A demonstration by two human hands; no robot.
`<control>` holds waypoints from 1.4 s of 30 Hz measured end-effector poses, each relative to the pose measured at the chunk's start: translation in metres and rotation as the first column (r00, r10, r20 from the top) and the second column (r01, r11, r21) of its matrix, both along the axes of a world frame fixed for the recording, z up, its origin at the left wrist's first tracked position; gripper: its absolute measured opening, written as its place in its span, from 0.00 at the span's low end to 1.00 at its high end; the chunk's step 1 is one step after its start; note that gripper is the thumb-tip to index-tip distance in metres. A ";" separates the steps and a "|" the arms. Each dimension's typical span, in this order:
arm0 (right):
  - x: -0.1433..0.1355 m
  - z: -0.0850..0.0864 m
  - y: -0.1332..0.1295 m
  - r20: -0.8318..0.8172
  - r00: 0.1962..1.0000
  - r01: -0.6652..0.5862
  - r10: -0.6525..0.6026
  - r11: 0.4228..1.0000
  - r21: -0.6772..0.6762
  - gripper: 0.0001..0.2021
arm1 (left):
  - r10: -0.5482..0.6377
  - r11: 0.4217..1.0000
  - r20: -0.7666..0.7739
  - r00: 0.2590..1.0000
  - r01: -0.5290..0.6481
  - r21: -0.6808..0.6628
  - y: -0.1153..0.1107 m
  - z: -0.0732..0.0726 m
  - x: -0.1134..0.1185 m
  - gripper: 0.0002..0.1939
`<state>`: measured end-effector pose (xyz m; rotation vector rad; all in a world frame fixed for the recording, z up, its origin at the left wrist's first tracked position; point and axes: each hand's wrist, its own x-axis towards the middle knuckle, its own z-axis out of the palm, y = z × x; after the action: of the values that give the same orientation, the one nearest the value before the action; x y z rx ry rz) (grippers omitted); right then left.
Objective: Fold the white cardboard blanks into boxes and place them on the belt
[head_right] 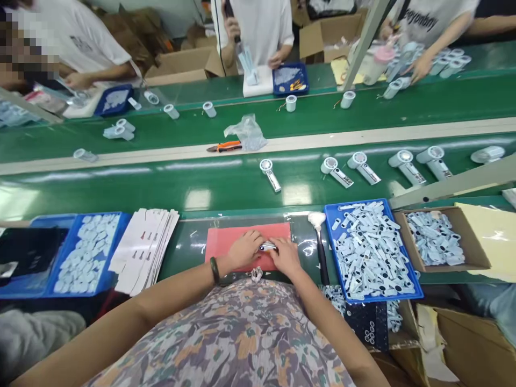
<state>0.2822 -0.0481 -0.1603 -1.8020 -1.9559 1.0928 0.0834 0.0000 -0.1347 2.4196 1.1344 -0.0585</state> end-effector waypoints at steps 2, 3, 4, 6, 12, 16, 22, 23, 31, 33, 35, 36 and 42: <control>0.005 0.001 -0.003 -0.066 0.994 0.089 -0.086 0.995 0.047 0.21 | -0.033 0.998 -0.028 0.999 0.034 0.045 0.025 0.007 -0.012 0.11; 0.009 0.001 -0.007 -0.100 0.984 0.152 -0.145 0.986 0.066 0.21 | -0.039 0.997 -0.038 0.998 0.042 0.071 0.044 0.010 -0.017 0.12; 0.016 0.001 -0.011 -0.130 0.970 0.217 -0.206 0.973 0.078 0.21 | -0.038 0.994 -0.046 0.998 0.043 0.100 0.067 0.013 -0.022 0.13; 0.034 0.001 -0.025 -0.154 0.938 0.325 -0.311 0.943 0.073 0.21 | -0.015 0.987 -0.057 0.998 0.024 0.160 0.119 0.019 -0.029 0.14; 0.064 -0.006 -0.078 -0.153 0.803 0.578 -0.576 0.815 -0.032 0.21 | 0.125 0.965 -0.067 0.990 -0.105 0.241 0.239 0.012 -0.010 0.17; 0.039 -0.011 -0.088 -0.194 0.797 0.563 -0.572 0.820 -0.105 0.20 | 0.256 0.939 -0.042 0.966 -0.238 0.246 0.214 -0.006 -0.004 0.26; -0.001 -0.021 -0.058 -0.199 0.948 0.206 -0.247 0.956 -0.207 0.21 | 0.436 0.879 -0.023 0.899 -0.421 0.225 0.065 -0.013 -0.099 0.35; -0.008 -0.024 -0.048 -0.197 0.963 0.135 -0.182 0.963 -0.232 0.23 | 0.506 0.845 -0.053 0.861 -0.482 0.230 0.041 -0.009 -0.125 0.37; -0.087 -0.015 0.009 -0.154 0.972 -0.210 0.175 0.944 -0.253 0.25 | 0.919 0.321 -0.326 0.221 -0.900 0.295 -0.057 0.013 -0.317 0.45; -0.109 -0.008 0.014 -0.159 0.964 -0.249 0.214 0.937 -0.246 0.24 | 0.922 0.314 -0.317 0.221 -0.907 0.282 -0.059 0.008 -0.338 0.41; -0.129 -0.002 0.017 -0.154 0.959 -0.271 0.239 0.932 -0.242 0.23 | 0.913 0.357 -0.302 0.274 -0.895 0.266 -0.060 0.003 -0.349 0.39; -0.137 0.001 0.018 -0.153 0.956 -0.281 0.250 0.929 -0.241 0.22 | 0.904 0.387 -0.294 0.309 -0.885 0.261 -0.060 0.000 -0.353 0.38; -0.191 0.011 0.028 -0.355 0.927 -0.241 0.120 0.916 -0.322 0.20 | 0.818 0.575 -0.204 0.538 -0.764 0.293 -0.063 -0.004 -0.365 0.32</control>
<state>0.0913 -0.0206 -0.1493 -1.4782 -1.8341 1.7898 -0.2815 -0.0633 -0.1388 1.7968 2.4000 -0.0598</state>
